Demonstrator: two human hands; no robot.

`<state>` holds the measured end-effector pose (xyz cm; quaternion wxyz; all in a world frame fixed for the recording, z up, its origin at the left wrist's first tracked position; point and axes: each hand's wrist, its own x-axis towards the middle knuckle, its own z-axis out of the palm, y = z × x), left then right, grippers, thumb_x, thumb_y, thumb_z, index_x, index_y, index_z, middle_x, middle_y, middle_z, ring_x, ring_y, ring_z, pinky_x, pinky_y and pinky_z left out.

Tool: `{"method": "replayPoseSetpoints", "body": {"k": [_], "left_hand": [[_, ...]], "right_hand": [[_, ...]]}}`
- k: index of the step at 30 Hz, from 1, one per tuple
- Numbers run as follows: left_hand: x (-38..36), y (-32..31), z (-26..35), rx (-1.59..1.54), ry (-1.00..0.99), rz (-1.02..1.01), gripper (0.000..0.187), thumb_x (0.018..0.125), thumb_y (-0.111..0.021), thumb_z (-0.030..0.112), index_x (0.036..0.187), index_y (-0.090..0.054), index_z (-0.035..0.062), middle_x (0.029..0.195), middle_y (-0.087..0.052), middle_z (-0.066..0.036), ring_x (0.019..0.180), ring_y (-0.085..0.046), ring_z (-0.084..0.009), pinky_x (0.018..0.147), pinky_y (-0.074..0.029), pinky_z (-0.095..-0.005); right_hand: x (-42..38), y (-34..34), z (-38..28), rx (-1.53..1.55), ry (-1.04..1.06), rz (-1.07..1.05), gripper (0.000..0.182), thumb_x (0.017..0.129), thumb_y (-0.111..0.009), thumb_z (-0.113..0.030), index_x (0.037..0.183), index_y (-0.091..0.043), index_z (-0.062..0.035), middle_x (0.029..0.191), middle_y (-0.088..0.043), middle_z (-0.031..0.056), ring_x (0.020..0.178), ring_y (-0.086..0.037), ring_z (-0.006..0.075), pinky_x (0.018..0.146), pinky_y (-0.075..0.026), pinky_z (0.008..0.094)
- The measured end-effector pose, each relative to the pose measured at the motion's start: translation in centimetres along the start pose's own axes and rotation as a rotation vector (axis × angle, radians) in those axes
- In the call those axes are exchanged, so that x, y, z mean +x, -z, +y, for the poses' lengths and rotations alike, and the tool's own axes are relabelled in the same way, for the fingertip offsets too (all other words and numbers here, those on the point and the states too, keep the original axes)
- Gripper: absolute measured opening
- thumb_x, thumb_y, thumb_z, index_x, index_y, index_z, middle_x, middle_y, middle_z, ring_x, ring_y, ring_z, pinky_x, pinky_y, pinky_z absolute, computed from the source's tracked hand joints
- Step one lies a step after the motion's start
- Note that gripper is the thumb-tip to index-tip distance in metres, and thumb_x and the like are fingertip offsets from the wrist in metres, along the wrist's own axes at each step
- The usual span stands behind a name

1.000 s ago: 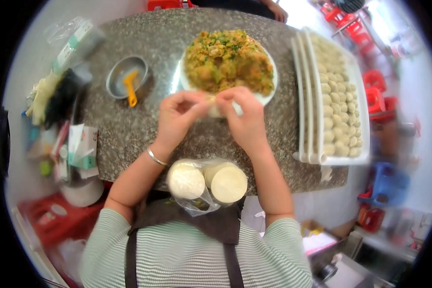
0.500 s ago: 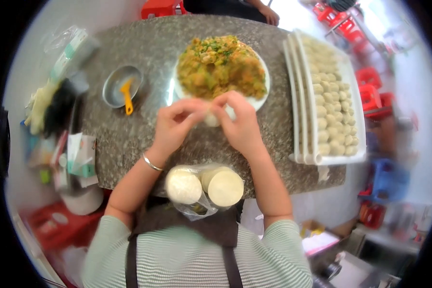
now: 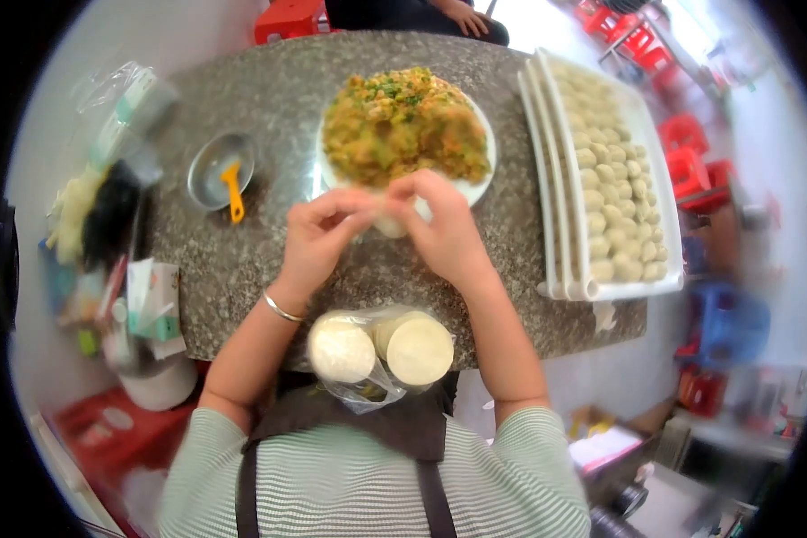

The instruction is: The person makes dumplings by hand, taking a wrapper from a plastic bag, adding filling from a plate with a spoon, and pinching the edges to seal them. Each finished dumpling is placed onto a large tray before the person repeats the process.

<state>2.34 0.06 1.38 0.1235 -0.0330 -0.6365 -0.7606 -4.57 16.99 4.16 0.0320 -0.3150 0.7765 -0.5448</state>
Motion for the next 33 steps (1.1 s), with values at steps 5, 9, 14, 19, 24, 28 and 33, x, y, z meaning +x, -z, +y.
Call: {"method": "replayPoseSetpoints", "body": {"k": [5, 9, 14, 19, 24, 28, 33], "left_hand": [[-0.1, -0.5, 0.2, -0.059, 0.024, 0.006, 0.012, 0.087, -0.067, 0.003, 0.098, -0.068, -0.0016, 0.098, -0.068, -0.007, 0.090, -0.064, -0.0118, 0.079, -0.053, -0.0252], [0.0, -0.3, 0.1, -0.109, 0.034, 0.020, 0.012, 0.087, -0.067, 0.002, 0.099, -0.067, -0.0014, 0.097, -0.068, -0.006, 0.090, -0.064, -0.0118, 0.078, -0.053, -0.0252], [0.3, 0.0, 0.4, -0.149, 0.145, 0.029, 0.012, 0.087, -0.067, 0.001, 0.098, -0.067, -0.0020, 0.097, -0.068, -0.006, 0.089, -0.064, -0.0117, 0.079, -0.053, -0.0250], [0.2, 0.1, -0.2, -0.039, 0.048, -0.020, 0.011, 0.086, -0.068, 0.001, 0.096, -0.069, -0.0021, 0.096, -0.068, -0.006, 0.087, -0.065, -0.0112, 0.077, -0.053, -0.0244], [-0.1, -0.2, 0.2, -0.002, 0.059, 0.034, 0.011, 0.086, -0.068, 0.001, 0.096, -0.069, -0.0018, 0.096, -0.068, -0.005, 0.087, -0.064, -0.0104, 0.076, -0.053, -0.0244], [-0.2, -0.4, 0.2, -0.014, 0.074, 0.060, 0.012, 0.088, -0.067, 0.004, 0.099, -0.068, 0.0005, 0.096, -0.067, -0.003, 0.087, -0.064, -0.0100, 0.075, -0.052, -0.0235], [0.0, -0.7, -0.1, -0.462, 0.348, 0.065, 0.015, 0.091, -0.064, 0.010, 0.104, -0.065, 0.0012, 0.099, -0.068, -0.004, 0.090, -0.064, -0.0104, 0.078, -0.052, -0.0248]], "right_hand": [[-0.3, -0.8, 0.5, -0.051, 0.081, 0.063, 0.011, 0.087, -0.066, -0.010, 0.088, -0.062, -0.0002, 0.082, -0.061, 0.0058, 0.079, -0.058, 0.0156, 0.072, -0.045, 0.0273], [-0.3, -0.9, 0.1, -0.049, 0.099, 0.057, 0.010, 0.088, -0.066, -0.010, 0.087, -0.063, -0.0002, 0.083, -0.062, 0.0065, 0.079, -0.058, 0.0161, 0.073, -0.045, 0.0275], [-0.4, -0.6, 0.6, -0.031, 0.023, 0.083, 0.010, 0.088, -0.065, -0.010, 0.089, -0.062, 0.0001, 0.084, -0.062, 0.0066, 0.079, -0.059, 0.0160, 0.073, -0.045, 0.0279], [-0.2, -0.4, 0.2, -0.066, 0.042, 0.000, 0.009, 0.088, -0.063, -0.009, 0.090, -0.062, 0.0004, 0.083, -0.061, 0.0068, 0.079, -0.059, 0.0164, 0.073, -0.045, 0.0282], [-0.4, -1.1, 0.4, -0.066, 0.050, 0.055, 0.008, 0.088, -0.063, -0.008, 0.090, -0.062, 0.0002, 0.083, -0.061, 0.0072, 0.079, -0.059, 0.0171, 0.074, -0.046, 0.0291], [-0.4, -1.1, 0.0, -0.071, 0.093, 0.038, 0.007, 0.088, -0.062, -0.007, 0.090, -0.062, 0.0000, 0.084, -0.061, 0.0071, 0.079, -0.058, 0.0167, 0.073, -0.045, 0.0285], [-0.5, -1.5, 0.2, -0.034, 0.048, 0.107, 0.008, 0.087, -0.059, -0.006, 0.091, -0.061, 0.0004, 0.086, -0.064, 0.0143, 0.083, -0.062, 0.0299, 0.076, -0.048, 0.0351]]}}
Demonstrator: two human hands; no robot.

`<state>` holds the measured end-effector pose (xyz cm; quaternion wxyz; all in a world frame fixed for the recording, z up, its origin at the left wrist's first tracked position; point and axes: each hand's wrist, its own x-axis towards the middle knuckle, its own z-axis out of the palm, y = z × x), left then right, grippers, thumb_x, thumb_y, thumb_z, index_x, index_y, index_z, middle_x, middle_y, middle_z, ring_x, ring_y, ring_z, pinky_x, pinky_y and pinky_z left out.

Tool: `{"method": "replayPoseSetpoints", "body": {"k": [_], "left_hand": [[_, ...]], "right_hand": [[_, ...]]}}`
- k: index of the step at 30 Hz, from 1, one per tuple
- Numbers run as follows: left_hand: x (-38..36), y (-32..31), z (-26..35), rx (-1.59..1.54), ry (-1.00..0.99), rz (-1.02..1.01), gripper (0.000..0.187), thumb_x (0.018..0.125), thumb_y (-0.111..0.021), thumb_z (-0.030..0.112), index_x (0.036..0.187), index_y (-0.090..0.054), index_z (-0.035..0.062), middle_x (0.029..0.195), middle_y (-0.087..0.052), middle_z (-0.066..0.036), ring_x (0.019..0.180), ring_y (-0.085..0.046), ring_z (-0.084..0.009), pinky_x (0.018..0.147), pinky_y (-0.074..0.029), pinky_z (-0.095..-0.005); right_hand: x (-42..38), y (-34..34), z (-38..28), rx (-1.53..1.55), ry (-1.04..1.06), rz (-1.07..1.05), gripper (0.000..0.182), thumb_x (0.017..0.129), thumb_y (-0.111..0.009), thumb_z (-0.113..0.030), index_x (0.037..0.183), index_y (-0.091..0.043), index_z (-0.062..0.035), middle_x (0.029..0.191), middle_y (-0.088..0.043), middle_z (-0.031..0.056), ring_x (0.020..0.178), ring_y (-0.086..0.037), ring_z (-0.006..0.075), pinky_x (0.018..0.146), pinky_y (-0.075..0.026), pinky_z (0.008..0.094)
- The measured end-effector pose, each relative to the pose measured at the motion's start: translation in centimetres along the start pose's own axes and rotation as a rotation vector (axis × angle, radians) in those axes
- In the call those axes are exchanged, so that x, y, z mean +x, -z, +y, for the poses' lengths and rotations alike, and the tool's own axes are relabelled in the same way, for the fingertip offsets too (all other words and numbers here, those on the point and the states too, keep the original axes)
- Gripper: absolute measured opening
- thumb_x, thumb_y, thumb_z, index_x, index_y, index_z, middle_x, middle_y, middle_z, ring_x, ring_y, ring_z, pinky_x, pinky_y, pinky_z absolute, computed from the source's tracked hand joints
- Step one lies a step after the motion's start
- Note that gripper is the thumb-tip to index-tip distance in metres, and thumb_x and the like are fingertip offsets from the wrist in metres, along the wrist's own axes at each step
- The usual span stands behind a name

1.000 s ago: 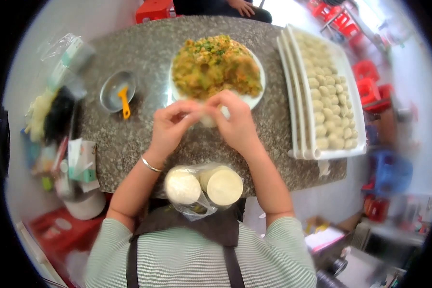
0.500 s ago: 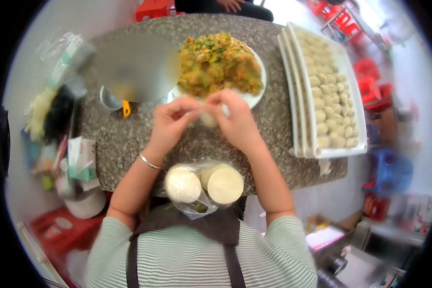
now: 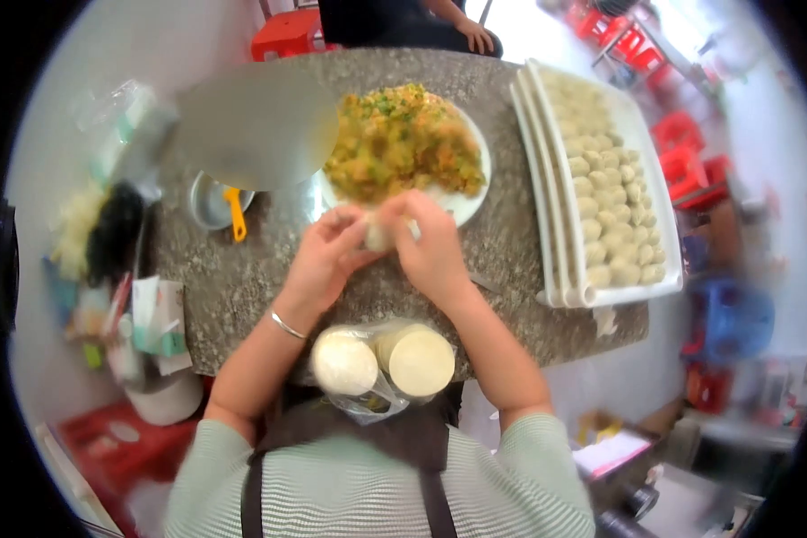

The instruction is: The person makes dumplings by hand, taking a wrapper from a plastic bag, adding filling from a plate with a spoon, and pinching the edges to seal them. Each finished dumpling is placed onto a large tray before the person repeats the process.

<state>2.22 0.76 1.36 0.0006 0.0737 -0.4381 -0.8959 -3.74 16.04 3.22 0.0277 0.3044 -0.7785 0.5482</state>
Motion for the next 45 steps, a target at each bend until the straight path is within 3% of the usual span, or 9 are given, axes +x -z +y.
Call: {"method": "replayPoseSetpoints", "body": {"k": [13, 16, 19, 21, 24, 36, 38, 40, 45], "left_hand": [[0.1, 1.0, -1.5, 0.209, -0.165, 0.004, 0.008, 0.095, -0.058, 0.011, 0.100, -0.054, 0.0062, 0.098, -0.058, -0.003, 0.093, -0.057, -0.0119, 0.079, -0.050, -0.0297], [0.0, 1.3, -0.5, 0.399, -0.128, -0.049, 0.025, 0.098, -0.054, 0.022, 0.116, -0.054, 0.0047, 0.111, -0.057, -0.005, 0.104, -0.057, -0.0179, 0.088, -0.048, -0.0332], [0.3, 1.4, -0.3, 1.155, -0.500, -0.306, 0.062, 0.086, -0.069, 0.040, 0.134, -0.047, 0.0073, 0.105, -0.062, -0.017, 0.099, -0.059, -0.0330, 0.084, -0.050, -0.0442], [-0.2, 0.5, -0.4, 0.234, -0.068, -0.099, 0.036, 0.100, -0.052, 0.024, 0.128, -0.049, 0.0015, 0.124, -0.055, -0.008, 0.113, -0.055, -0.0212, 0.096, -0.046, -0.0354], [-0.1, 0.4, 0.1, 0.071, 0.037, -0.152, 0.035, 0.100, -0.052, 0.020, 0.128, -0.049, -0.0004, 0.122, -0.058, -0.012, 0.111, -0.058, -0.0205, 0.093, -0.048, -0.0354], [-1.6, -0.9, 1.0, -0.018, 0.105, -0.077, 0.045, 0.100, -0.049, 0.025, 0.136, -0.044, -0.0009, 0.122, -0.057, -0.007, 0.101, -0.059, -0.0138, 0.078, -0.052, -0.0246], [-1.5, -1.5, 1.1, -0.058, 0.088, -0.127, 0.048, 0.100, -0.051, 0.028, 0.136, -0.042, -0.0017, 0.121, -0.058, -0.008, 0.099, -0.061, -0.0153, 0.077, -0.053, -0.0248], [-1.1, -0.7, 0.8, 0.025, 0.089, -0.350, 0.047, 0.099, -0.052, 0.033, 0.134, -0.046, 0.0014, 0.133, -0.053, -0.009, 0.121, -0.051, -0.0174, 0.096, -0.046, -0.0345], [-1.2, -0.5, 0.7, -0.060, 0.132, -0.378, 0.050, 0.097, -0.055, 0.032, 0.133, -0.042, -0.0010, 0.122, -0.060, -0.020, 0.103, -0.066, -0.0287, 0.082, -0.058, -0.0329]], "right_hand": [[-0.7, -1.9, 1.5, -0.023, 0.158, 0.184, 0.019, 0.089, -0.062, -0.023, 0.086, -0.059, -0.0048, 0.085, -0.057, 0.0105, 0.086, -0.054, 0.0304, 0.083, -0.041, 0.0402], [-0.6, -1.7, 1.2, 0.065, 0.133, 0.208, 0.018, 0.088, -0.063, -0.021, 0.082, -0.055, -0.0054, 0.081, -0.053, 0.0088, 0.083, -0.053, 0.0288, 0.083, -0.040, 0.0404], [-0.8, -1.4, 1.4, 0.083, 0.139, 0.212, 0.018, 0.087, -0.064, -0.019, 0.079, -0.054, -0.0056, 0.080, -0.052, 0.0082, 0.082, -0.052, 0.0278, 0.084, -0.039, 0.0397], [-0.5, -1.3, 1.5, 0.027, 0.171, 0.252, 0.014, 0.087, -0.064, -0.015, 0.083, -0.056, -0.0039, 0.082, -0.055, 0.0083, 0.083, -0.055, 0.0264, 0.082, -0.042, 0.0389], [0.0, 0.7, 0.6, 0.288, -0.025, 0.099, 0.012, 0.085, -0.065, -0.011, 0.091, -0.061, -0.0013, 0.089, -0.060, 0.0087, 0.087, -0.059, 0.0245, 0.079, -0.046, 0.0371], [0.2, 3.2, 0.1, 0.306, 0.037, -0.041, 0.024, 0.076, -0.072, -0.016, 0.095, -0.067, -0.0004, 0.091, -0.068, 0.0116, 0.086, -0.066, 0.0229, 0.077, -0.051, 0.0338], [-0.2, 4.0, -1.7, 0.057, 0.243, -0.052, 0.036, 0.072, -0.075, -0.019, 0.104, -0.065, -0.0041, 0.097, -0.068, 0.0108, 0.091, -0.065, 0.0266, 0.082, -0.050, 0.0367], [-0.4, 4.4, -2.3, 0.005, 0.241, -0.255, 0.047, 0.069, -0.077, -0.022, 0.112, -0.063, -0.0075, 0.102, -0.067, 0.0106, 0.096, -0.063, 0.0292, 0.087, -0.047, 0.0395], [1.6, 11.4, -4.1, -0.079, 0.029, -0.232, 0.037, 0.075, -0.077, -0.018, 0.108, -0.065, -0.0069, 0.103, -0.066, 0.0105, 0.098, -0.062, 0.0258, 0.090, -0.047, 0.0374]]}}
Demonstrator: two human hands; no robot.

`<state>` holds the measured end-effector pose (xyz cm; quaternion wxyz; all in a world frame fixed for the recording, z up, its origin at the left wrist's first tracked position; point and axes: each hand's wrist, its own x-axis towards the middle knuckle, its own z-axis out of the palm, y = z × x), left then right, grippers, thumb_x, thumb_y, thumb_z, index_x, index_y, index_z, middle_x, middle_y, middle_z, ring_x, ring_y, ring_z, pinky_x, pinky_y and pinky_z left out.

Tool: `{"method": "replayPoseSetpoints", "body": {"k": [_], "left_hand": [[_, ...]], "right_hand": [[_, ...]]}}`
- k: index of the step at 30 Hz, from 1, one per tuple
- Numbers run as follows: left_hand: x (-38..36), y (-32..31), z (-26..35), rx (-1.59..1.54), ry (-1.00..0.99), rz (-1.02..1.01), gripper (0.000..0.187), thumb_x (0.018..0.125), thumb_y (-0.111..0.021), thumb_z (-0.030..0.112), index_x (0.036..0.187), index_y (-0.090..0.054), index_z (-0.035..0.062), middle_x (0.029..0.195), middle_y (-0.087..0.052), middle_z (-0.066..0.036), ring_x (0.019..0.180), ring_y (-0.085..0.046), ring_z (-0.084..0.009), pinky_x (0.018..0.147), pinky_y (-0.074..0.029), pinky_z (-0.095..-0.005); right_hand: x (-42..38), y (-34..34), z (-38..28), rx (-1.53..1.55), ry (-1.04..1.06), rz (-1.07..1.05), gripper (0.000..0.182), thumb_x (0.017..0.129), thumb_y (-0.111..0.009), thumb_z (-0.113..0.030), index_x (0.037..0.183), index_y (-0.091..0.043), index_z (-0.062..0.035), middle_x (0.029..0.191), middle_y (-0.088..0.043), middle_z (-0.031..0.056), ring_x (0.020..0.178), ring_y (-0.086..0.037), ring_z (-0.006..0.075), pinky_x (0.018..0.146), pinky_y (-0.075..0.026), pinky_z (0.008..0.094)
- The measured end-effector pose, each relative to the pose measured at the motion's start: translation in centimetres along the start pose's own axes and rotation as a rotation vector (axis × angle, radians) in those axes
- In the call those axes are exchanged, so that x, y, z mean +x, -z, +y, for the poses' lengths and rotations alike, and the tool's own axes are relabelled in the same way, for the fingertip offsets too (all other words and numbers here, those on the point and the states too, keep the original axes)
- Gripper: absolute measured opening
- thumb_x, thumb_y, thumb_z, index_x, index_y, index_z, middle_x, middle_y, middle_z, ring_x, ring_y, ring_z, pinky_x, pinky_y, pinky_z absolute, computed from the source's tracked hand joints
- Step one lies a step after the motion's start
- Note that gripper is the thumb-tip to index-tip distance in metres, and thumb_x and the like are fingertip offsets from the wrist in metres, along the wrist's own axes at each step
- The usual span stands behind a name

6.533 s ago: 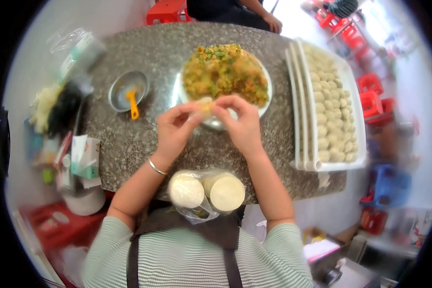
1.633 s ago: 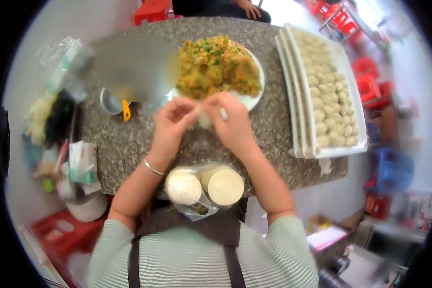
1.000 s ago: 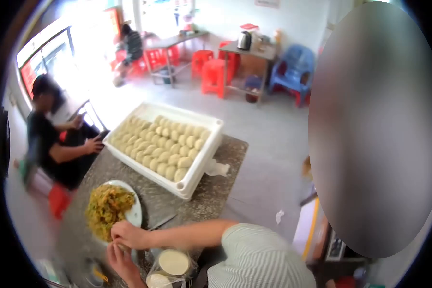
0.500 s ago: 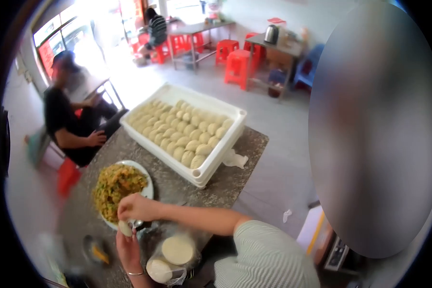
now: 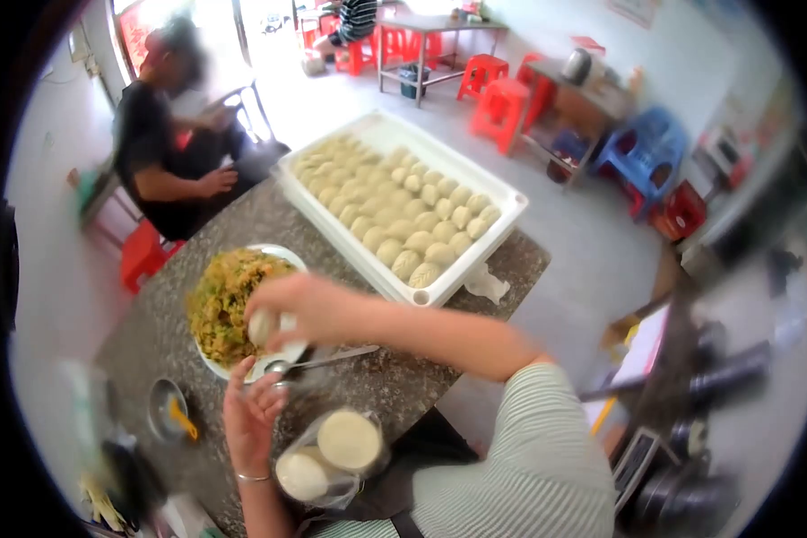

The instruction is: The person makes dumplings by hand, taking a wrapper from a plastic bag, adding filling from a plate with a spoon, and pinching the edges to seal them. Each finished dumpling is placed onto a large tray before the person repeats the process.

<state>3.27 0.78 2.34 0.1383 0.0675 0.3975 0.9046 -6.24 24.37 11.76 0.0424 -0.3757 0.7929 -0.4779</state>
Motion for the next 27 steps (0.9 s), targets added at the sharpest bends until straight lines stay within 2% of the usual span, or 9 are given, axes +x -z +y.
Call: {"method": "replayPoseSetpoints", "body": {"k": [2, 3, 4, 5, 7, 13, 16, 22, 27], "left_hand": [[0.2, -0.2, 0.4, 0.032, 0.040, 0.056, 0.053, 0.095, -0.060, 0.022, 0.136, -0.036, -0.0010, 0.116, -0.061, -0.025, 0.099, -0.067, -0.0290, 0.084, -0.057, -0.0342], [0.1, -0.2, 0.5, 0.025, 0.024, 0.059, 0.053, 0.095, -0.060, 0.022, 0.136, -0.036, -0.0010, 0.116, -0.061, -0.025, 0.099, -0.067, -0.0290, 0.084, -0.057, -0.0342], [0.1, -0.1, 0.4, 0.090, 0.056, 0.085, 0.050, 0.094, -0.061, 0.020, 0.134, -0.039, -0.0010, 0.117, -0.061, -0.024, 0.099, -0.066, -0.0291, 0.084, -0.057, -0.0346], [0.1, -0.1, 0.4, 0.154, 0.087, 0.112, 0.048, 0.093, -0.062, 0.018, 0.132, -0.042, -0.0010, 0.117, -0.061, -0.024, 0.099, -0.066, -0.0291, 0.084, -0.057, -0.0350], [0.1, -0.4, 0.4, 0.152, 0.070, 0.106, 0.043, 0.091, -0.063, 0.013, 0.128, -0.046, -0.0010, 0.118, -0.061, -0.022, 0.100, -0.066, -0.0289, 0.085, -0.056, -0.0361], [0.2, 0.2, 0.3, 0.275, 0.116, 0.128, 0.040, 0.090, -0.060, 0.007, 0.127, -0.049, -0.0016, 0.118, -0.062, -0.020, 0.102, -0.065, -0.0278, 0.086, -0.055, -0.0367], [0.3, 0.2, 0.2, 0.266, 0.109, 0.139, 0.039, 0.090, -0.060, 0.007, 0.126, -0.050, -0.0019, 0.118, -0.062, -0.020, 0.102, -0.065, -0.0273, 0.086, -0.055, -0.0362], [0.3, 0.5, 0.0, 0.268, 0.110, 0.129, 0.038, 0.090, -0.061, 0.007, 0.126, -0.050, -0.0017, 0.119, -0.061, -0.019, 0.103, -0.065, -0.0266, 0.086, -0.055, -0.0354], [0.0, -0.1, 0.3, 0.302, 0.129, 0.091, 0.037, 0.090, -0.061, 0.004, 0.126, -0.052, -0.0003, 0.120, -0.062, -0.016, 0.105, -0.062, -0.0222, 0.088, -0.052, -0.0328]], "right_hand": [[1.5, 5.7, 0.1, -0.104, -0.210, 0.198, 0.038, 0.074, -0.078, -0.018, 0.108, -0.066, -0.0069, 0.103, -0.067, 0.0087, 0.092, -0.064, 0.0196, 0.089, -0.048, 0.0336], [2.3, 8.9, 3.1, -0.349, -0.125, 0.311, 0.038, 0.074, -0.078, -0.018, 0.109, -0.067, -0.0075, 0.106, -0.066, 0.0080, 0.088, -0.065, 0.0170, 0.086, -0.049, 0.0319], [2.9, 11.2, 4.4, -0.241, -0.236, 0.514, 0.035, 0.074, -0.077, -0.018, 0.106, -0.068, -0.0069, 0.102, -0.067, 0.0092, 0.087, -0.066, 0.0174, 0.082, -0.051, 0.0318], [3.4, 15.4, 10.3, -0.489, -0.053, 0.625, 0.037, 0.072, -0.078, -0.018, 0.105, -0.068, -0.0048, 0.096, -0.068, 0.0123, 0.084, -0.067, 0.0186, 0.079, -0.052, 0.0327], [3.2, 21.2, 15.6, -0.600, -0.283, 0.666, 0.039, 0.070, -0.079, -0.020, 0.104, -0.069, -0.0041, 0.094, -0.068, 0.0152, 0.086, -0.067, 0.0201, 0.080, -0.052, 0.0337], [2.9, 24.4, 20.7, -0.776, -0.530, 0.408, 0.039, 0.075, -0.075, -0.025, 0.110, -0.069, -0.0079, 0.097, -0.070, 0.0141, 0.091, -0.065, 0.0194, 0.082, -0.050, 0.0343], [2.8, 24.4, 20.1, -0.399, -0.716, 0.241, 0.034, 0.087, -0.064, -0.018, 0.120, -0.065, -0.0111, 0.107, -0.069, 0.0088, 0.094, -0.062, 0.0163, 0.085, -0.049, 0.0304], [2.0, 25.2, 20.1, -0.175, -0.688, 0.254, 0.031, 0.093, -0.056, -0.013, 0.123, -0.064, -0.0091, 0.119, -0.065, 0.0039, 0.103, -0.059, 0.0154, 0.093, -0.046, 0.0308], [1.0, 25.5, 18.0, -0.368, -0.503, 0.384, 0.032, 0.095, -0.056, -0.014, 0.125, -0.061, -0.0067, 0.124, -0.062, 0.0044, 0.116, -0.055, 0.0150, 0.102, -0.040, 0.0300]]}}
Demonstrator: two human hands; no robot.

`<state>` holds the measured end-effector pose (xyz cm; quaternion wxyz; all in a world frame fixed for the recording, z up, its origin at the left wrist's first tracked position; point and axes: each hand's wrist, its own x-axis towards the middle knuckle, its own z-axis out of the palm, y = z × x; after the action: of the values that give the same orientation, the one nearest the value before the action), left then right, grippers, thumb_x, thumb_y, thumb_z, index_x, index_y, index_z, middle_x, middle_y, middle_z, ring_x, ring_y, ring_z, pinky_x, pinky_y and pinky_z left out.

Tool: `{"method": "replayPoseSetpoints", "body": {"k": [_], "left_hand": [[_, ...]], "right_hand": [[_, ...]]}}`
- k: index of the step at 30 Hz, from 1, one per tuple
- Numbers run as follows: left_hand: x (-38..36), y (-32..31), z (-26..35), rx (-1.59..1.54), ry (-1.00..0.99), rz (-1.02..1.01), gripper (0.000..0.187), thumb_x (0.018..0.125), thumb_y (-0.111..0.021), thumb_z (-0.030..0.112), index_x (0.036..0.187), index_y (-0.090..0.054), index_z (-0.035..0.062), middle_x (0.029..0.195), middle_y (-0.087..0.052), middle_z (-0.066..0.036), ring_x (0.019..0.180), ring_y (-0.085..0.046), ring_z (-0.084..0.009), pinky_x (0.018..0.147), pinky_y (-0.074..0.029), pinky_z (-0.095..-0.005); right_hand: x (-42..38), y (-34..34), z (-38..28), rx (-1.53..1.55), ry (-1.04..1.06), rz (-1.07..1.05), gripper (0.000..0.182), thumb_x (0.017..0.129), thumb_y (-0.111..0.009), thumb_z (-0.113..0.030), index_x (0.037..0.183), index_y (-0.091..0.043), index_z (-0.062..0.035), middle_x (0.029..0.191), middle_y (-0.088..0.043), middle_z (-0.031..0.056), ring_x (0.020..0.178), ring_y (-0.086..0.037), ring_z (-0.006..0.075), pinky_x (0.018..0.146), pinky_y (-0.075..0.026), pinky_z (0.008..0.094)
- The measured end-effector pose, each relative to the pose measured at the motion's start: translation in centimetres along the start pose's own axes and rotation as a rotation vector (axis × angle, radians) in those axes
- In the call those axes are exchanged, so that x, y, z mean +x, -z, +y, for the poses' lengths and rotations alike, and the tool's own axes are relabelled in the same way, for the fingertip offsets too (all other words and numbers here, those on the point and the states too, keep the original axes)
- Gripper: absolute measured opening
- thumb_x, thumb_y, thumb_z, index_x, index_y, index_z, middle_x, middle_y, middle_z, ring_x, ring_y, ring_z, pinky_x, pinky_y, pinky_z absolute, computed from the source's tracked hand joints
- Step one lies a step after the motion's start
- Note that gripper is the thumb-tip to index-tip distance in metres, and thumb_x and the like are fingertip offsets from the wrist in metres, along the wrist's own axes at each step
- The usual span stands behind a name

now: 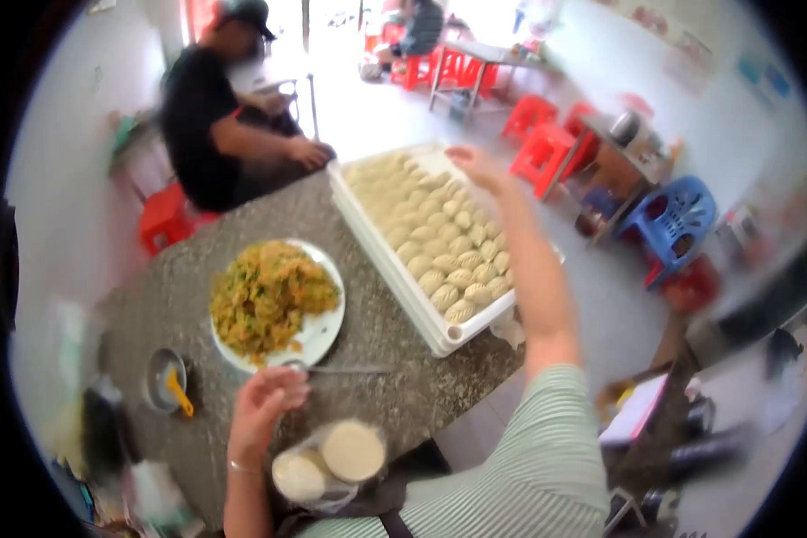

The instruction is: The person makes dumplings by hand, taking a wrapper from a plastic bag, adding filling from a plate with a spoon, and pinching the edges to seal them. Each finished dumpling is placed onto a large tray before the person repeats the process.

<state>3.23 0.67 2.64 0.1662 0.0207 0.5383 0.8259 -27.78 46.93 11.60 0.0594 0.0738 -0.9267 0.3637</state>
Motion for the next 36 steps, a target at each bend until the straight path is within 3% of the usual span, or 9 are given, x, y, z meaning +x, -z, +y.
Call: {"method": "replayPoseSetpoints", "body": {"k": [4, 6, 12, 15, 27, 30, 32, 33, 36], "left_hand": [[-0.7, -0.9, 0.4, 0.227, -0.048, -0.065, 0.034, 0.087, -0.066, 0.006, 0.120, -0.059, 0.0000, 0.120, -0.064, -0.010, 0.104, -0.063, -0.0182, 0.089, -0.051, -0.0307], [-1.5, -1.4, 1.5, 0.622, -0.068, -0.105, 0.029, 0.087, -0.066, 0.009, 0.115, -0.062, -0.0001, 0.116, -0.066, -0.009, 0.102, -0.063, -0.0188, 0.087, -0.050, -0.0298], [-4.4, -2.7, 1.0, 0.956, -0.295, -0.151, 0.026, 0.084, -0.067, 0.020, 0.102, -0.066, 0.0019, 0.099, -0.064, -0.015, 0.089, -0.064, -0.0333, 0.078, -0.052, -0.0388], [-5.5, -3.4, 0.5, 0.994, -0.316, -0.092, 0.024, 0.083, -0.068, 0.020, 0.100, -0.066, 0.0034, 0.099, -0.065, -0.012, 0.087, -0.064, -0.0314, 0.077, -0.053, -0.0386], [-7.1, -5.1, 0.1, 1.096, -0.399, 0.020, 0.028, 0.074, -0.075, 0.015, 0.099, -0.067, 0.0062, 0.101, -0.065, -0.010, 0.086, -0.065, -0.0286, 0.074, -0.053, -0.0362], [-6.8, -5.2, 0.6, 1.105, -0.508, -0.033, 0.027, 0.075, -0.076, 0.011, 0.100, -0.067, 0.0043, 0.103, -0.066, -0.012, 0.086, -0.066, -0.0289, 0.077, -0.053, -0.0351], [-6.9, -5.5, 1.1, 1.105, -0.588, -0.097, 0.025, 0.076, -0.075, 0.009, 0.098, -0.067, 0.0039, 0.103, -0.066, -0.011, 0.086, -0.066, -0.0290, 0.079, -0.053, -0.0353], [-7.2, -5.9, 1.6, 0.918, -0.454, -0.156, 0.019, 0.077, -0.074, 0.008, 0.094, -0.066, 0.0032, 0.101, -0.066, -0.011, 0.086, -0.066, -0.0278, 0.080, -0.053, -0.0348], [-7.8, -6.0, 2.9, 0.616, -0.331, -0.253, 0.013, 0.083, -0.068, 0.004, 0.095, -0.062, 0.0028, 0.103, -0.068, -0.008, 0.090, -0.067, -0.0210, 0.081, -0.052, -0.0316]], "right_hand": [[-6.0, -1.0, -6.6, 0.210, 0.222, -0.058, 0.030, 0.095, -0.055, -0.015, 0.121, -0.062, -0.0004, 0.123, -0.063, 0.0069, 0.118, -0.054, 0.0150, 0.102, -0.040, 0.0298], [-11.6, -2.8, -12.1, 0.199, 0.289, -0.173, 0.030, 0.096, -0.054, -0.016, 0.120, -0.062, 0.0013, 0.121, -0.063, 0.0078, 0.117, -0.055, 0.0157, 0.102, -0.039, 0.0295], [-25.9, -12.6, -17.3, 0.220, 0.449, -0.522, 0.024, 0.088, -0.060, -0.009, 0.110, -0.067, -0.0011, 0.114, -0.065, 0.0111, 0.110, -0.059, 0.0248, 0.097, -0.044, 0.0360], [-29.9, -16.9, -17.4, 0.253, 0.366, -0.479, 0.020, 0.084, -0.065, -0.007, 0.103, -0.069, -0.0043, 0.106, -0.066, 0.0111, 0.106, -0.061, 0.0277, 0.093, -0.046, 0.0383], [-33.2, -18.5, -17.3, -0.033, 0.678, -0.001, 0.012, 0.071, -0.076, -0.008, 0.081, -0.070, -0.0080, 0.089, -0.067, 0.0041, 0.088, -0.063, 0.0225, 0.086, -0.046, 0.0414], [-33.3, -17.5, -17.5, 0.175, 0.685, -0.130, 0.009, 0.075, -0.074, -0.009, 0.081, -0.068, -0.0056, 0.087, -0.068, 0.0054, 0.084, -0.064, 0.0219, 0.088, -0.046, 0.0410], [-33.2, -16.4, -17.5, 0.548, 0.398, -0.456, 0.011, 0.079, -0.072, -0.010, 0.085, -0.066, -0.0025, 0.085, -0.069, 0.0067, 0.081, -0.065, 0.0207, 0.089, -0.047, 0.0414], [-32.2, -15.9, -16.4, 0.629, 0.362, -0.533, 0.018, 0.083, -0.070, -0.011, 0.094, -0.064, 0.0009, 0.091, -0.068, 0.0103, 0.089, -0.065, 0.0202, 0.091, -0.046, 0.0397], [-29.7, -17.4, -15.0, 0.543, 0.142, -0.291, 0.030, 0.082, -0.070, -0.010, 0.109, -0.061, 0.0001, 0.101, -0.066, 0.0131, 0.096, -0.063, 0.0225, 0.092, -0.046, 0.0372]]}}
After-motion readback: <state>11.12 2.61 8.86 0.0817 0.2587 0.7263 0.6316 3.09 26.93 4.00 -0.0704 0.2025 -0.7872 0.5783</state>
